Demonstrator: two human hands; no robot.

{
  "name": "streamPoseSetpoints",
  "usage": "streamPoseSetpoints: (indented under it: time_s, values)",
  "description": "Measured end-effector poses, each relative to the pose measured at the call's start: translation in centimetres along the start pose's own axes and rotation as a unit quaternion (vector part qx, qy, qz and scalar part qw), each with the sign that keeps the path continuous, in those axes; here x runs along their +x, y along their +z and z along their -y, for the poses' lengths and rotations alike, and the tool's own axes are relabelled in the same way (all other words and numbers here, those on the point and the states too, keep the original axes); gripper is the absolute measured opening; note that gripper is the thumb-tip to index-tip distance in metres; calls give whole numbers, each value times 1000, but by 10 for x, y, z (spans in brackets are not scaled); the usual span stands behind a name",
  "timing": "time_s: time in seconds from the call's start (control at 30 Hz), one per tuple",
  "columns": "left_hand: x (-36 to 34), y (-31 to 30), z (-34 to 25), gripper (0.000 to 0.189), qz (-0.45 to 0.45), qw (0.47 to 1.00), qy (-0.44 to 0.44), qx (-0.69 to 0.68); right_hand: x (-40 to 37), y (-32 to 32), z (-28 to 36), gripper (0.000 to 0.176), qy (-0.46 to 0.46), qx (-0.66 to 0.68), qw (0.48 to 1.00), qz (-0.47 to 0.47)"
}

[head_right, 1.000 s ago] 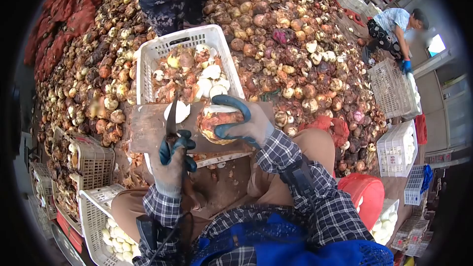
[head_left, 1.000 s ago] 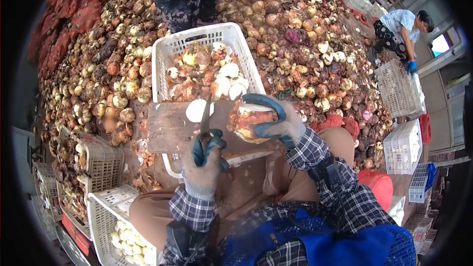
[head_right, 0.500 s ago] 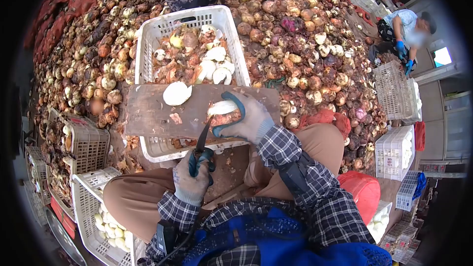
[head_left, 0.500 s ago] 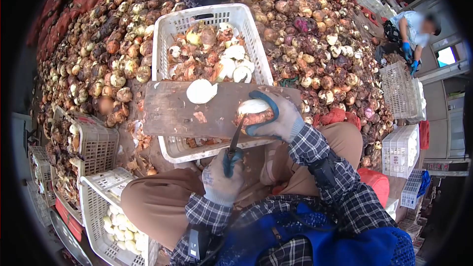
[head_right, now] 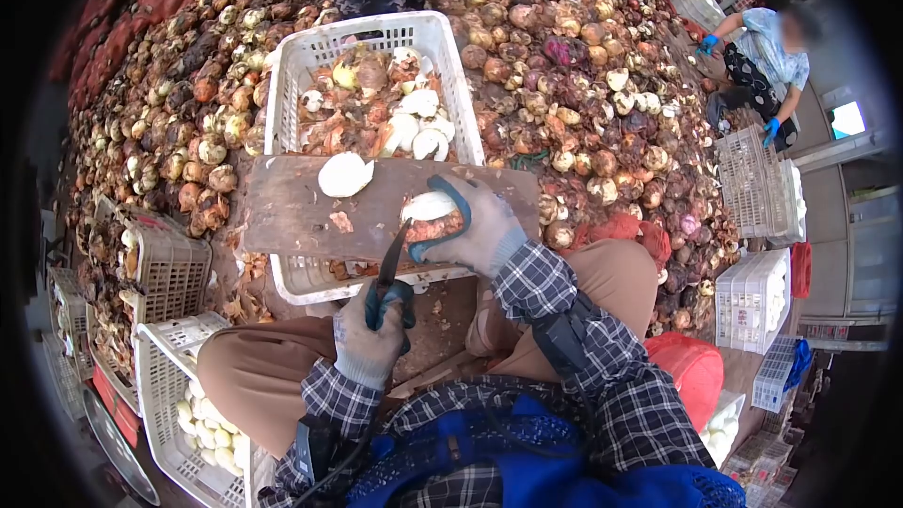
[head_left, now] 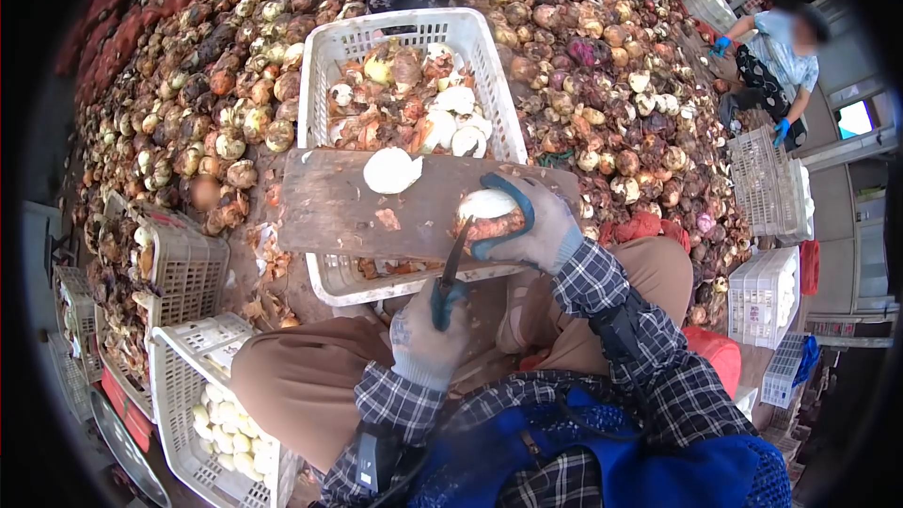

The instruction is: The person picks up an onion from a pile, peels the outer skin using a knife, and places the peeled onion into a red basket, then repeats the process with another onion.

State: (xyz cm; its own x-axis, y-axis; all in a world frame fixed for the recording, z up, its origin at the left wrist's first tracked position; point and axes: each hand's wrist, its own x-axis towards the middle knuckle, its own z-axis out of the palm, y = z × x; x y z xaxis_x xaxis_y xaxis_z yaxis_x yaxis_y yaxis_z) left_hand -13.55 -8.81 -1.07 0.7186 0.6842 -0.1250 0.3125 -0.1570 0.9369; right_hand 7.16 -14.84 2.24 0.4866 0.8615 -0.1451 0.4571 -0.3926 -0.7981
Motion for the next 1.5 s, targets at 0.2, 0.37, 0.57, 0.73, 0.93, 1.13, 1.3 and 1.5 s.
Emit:
streamPoseSetpoints:
  time_s: [0.2,0.37,0.57,0.73,0.93,1.13,1.3,1.5]
  values:
    - [0,5,8,14,-6,1000,8,20,-1,1,4,81,-9,-23,1000,-4]
    - [-9,7,5,16,-9,999,-30,-44,0,0,1,78,-40,-61,997,-23]
    - [-15,18,13,18,-36,996,-61,-61,3,1,-4,72,-8,22,1000,-17]
    - [-19,15,11,18,-9,995,-58,-80,5,-1,-2,71,-10,4,1000,-2]
    - [-26,19,6,20,-13,992,-98,-83,6,3,-11,68,-22,55,998,-25]
    - [-35,29,16,25,2,992,-121,-48,9,6,-21,66,-14,115,993,-38]
    - [-33,29,14,27,48,990,-126,39,10,11,-23,62,47,165,984,-48]
    - [-4,-4,0,18,-99,993,-8,-59,6,2,-13,47,146,537,830,-42]
